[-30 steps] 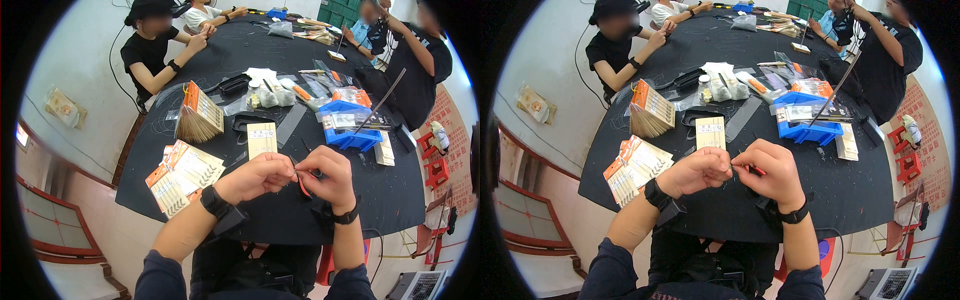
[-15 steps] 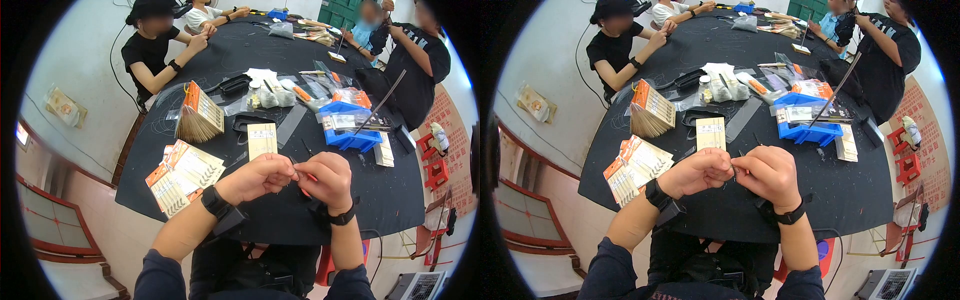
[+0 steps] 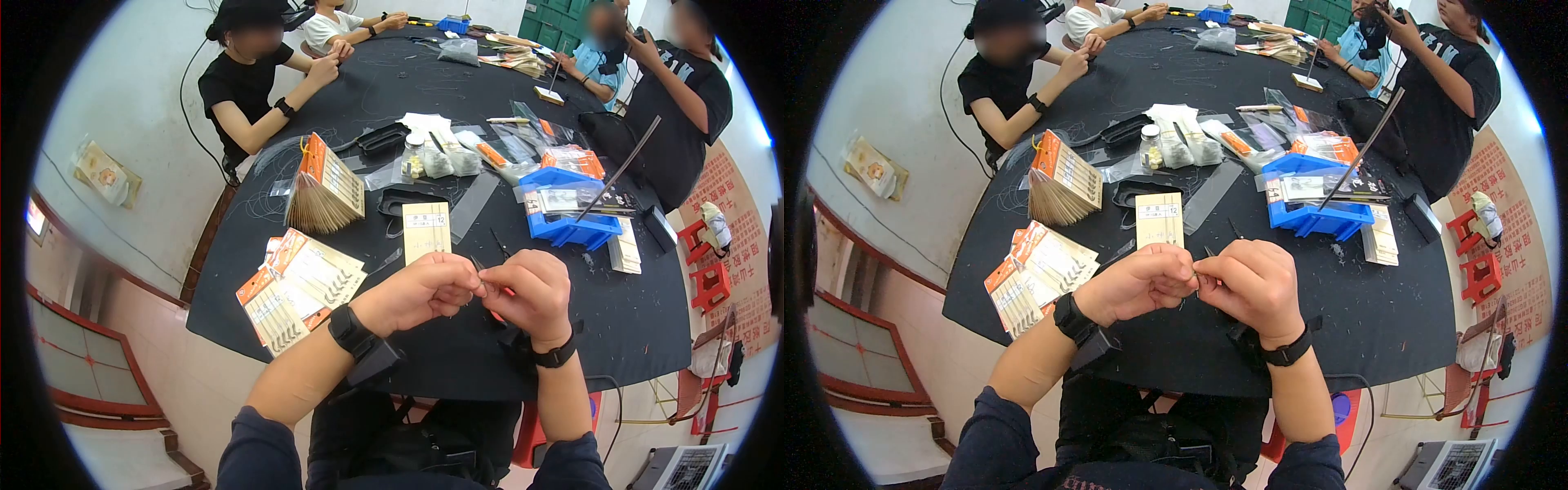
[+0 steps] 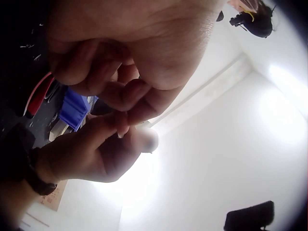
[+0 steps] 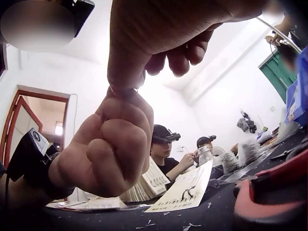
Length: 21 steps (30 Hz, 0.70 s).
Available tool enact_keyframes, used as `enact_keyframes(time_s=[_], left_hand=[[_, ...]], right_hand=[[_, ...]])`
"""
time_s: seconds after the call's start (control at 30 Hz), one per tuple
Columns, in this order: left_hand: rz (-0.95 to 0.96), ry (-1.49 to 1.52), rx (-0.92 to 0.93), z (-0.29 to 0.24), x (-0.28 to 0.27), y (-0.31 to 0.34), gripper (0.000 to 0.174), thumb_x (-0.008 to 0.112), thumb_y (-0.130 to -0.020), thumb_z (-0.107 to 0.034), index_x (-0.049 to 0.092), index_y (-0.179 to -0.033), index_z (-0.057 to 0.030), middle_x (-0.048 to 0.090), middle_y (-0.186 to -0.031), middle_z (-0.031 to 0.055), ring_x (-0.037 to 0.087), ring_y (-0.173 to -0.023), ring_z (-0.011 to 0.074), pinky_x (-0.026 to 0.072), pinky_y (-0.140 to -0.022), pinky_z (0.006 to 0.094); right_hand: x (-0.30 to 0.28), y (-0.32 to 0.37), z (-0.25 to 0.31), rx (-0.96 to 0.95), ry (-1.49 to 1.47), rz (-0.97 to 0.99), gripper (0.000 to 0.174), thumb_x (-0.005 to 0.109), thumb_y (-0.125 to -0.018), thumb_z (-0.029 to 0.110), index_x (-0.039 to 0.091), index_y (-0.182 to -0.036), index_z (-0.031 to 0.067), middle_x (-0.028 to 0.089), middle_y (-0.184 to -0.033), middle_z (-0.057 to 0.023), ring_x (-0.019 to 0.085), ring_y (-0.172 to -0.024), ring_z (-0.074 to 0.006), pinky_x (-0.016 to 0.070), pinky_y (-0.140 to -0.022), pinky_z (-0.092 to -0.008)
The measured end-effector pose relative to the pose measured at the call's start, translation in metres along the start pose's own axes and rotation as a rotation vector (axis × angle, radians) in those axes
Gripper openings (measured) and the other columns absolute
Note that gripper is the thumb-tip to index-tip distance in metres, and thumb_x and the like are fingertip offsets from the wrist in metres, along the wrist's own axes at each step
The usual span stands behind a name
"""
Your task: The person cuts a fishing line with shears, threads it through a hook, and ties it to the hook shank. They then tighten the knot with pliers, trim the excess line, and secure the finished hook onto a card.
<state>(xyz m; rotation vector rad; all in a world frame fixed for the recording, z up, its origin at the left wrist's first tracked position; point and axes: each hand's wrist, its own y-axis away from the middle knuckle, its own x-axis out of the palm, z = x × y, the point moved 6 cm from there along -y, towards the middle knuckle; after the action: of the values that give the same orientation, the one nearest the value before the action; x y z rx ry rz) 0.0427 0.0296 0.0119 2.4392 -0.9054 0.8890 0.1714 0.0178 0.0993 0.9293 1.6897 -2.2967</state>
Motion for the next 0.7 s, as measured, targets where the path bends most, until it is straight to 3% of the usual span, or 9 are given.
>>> enact_keyframes(time_s=[0.53,0.7], left_hand=[[0.001,-0.038,0.002,-0.006,0.001,0.002,0.01,0.06,-0.088,-0.011,0.065,-0.08,-0.006,0.041,-0.062,-0.0086,0.032,-0.054,0.0019,0.0237,-0.049,0.0198],[-0.016,-0.056,0.003,-0.008,0.001,0.003,0.01,0.06,-0.088,-0.01,0.064,-0.079,-0.0059,0.045,-0.063,-0.0076,0.033,-0.054,0.0016,0.0238,-0.048,0.0196]], right_hand=[[0.007,0.002,-0.008,0.056,-0.13,0.1,0.024,0.075,-0.061,0.004,0.066,-0.083,0.0087,0.054,-0.065,-0.0027,0.055,-0.057,-0.0207,0.0407,-0.051,-0.032],[0.006,0.002,-0.01,0.106,-0.161,0.096,0.021,0.073,-0.067,0.0,0.065,-0.085,0.0077,0.055,-0.065,-0.0046,0.056,-0.057,-0.0219,0.0423,-0.052,-0.03]])
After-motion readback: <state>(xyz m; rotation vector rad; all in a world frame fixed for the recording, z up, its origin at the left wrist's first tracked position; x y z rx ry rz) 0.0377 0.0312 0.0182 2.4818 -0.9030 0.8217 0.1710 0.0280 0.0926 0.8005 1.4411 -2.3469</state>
